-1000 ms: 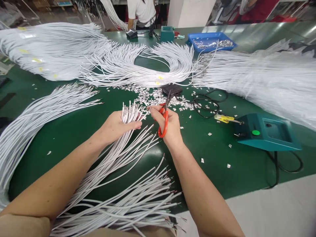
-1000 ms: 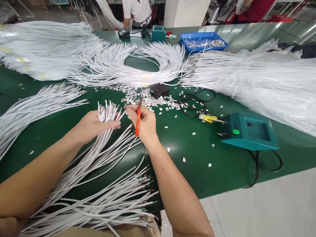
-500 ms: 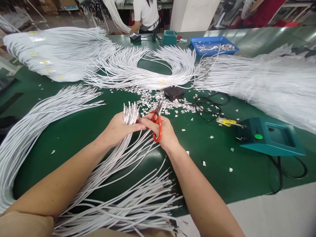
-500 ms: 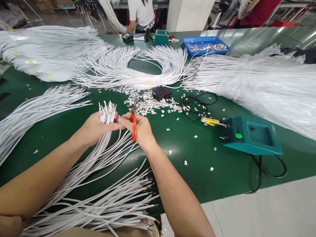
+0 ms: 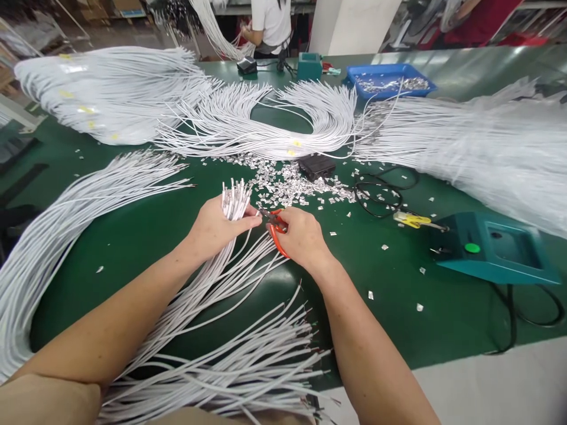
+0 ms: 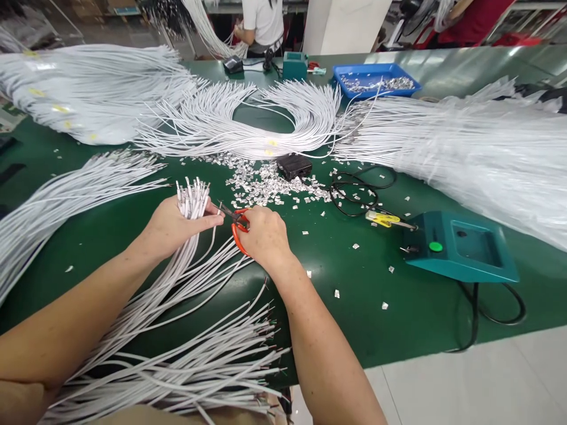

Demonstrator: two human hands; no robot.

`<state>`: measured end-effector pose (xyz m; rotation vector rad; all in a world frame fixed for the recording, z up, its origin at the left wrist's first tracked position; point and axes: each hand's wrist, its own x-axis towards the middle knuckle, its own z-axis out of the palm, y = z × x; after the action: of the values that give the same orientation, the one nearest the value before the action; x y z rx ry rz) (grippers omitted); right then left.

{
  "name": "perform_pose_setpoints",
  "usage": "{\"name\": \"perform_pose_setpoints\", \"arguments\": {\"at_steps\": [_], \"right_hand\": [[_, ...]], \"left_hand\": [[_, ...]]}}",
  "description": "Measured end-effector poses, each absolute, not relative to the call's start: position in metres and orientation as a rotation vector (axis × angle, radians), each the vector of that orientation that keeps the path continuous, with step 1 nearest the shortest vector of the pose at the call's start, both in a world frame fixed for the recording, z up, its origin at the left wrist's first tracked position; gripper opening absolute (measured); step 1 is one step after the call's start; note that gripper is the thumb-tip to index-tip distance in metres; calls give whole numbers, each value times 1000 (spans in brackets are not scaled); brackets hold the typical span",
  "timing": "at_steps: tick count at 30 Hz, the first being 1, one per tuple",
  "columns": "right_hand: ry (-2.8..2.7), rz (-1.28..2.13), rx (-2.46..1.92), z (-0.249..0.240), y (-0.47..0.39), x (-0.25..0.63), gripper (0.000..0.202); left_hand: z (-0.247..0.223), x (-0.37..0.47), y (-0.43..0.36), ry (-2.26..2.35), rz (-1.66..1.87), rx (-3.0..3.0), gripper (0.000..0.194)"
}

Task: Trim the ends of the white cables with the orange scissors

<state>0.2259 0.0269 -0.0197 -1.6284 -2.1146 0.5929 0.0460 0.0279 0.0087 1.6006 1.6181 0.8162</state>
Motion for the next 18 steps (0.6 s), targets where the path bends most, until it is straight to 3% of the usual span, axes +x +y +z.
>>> {"name": "perform_pose_setpoints", "arguments": {"at_steps": [11,18], "right_hand": [[-2246,351,-1645,-21,26,228,25],[-2235,409,-1611,-24,30,232,24]], "left_hand": [[13,47,29,1631,795,1630,24],[14,48,28,1596,796,1575,25]]}}
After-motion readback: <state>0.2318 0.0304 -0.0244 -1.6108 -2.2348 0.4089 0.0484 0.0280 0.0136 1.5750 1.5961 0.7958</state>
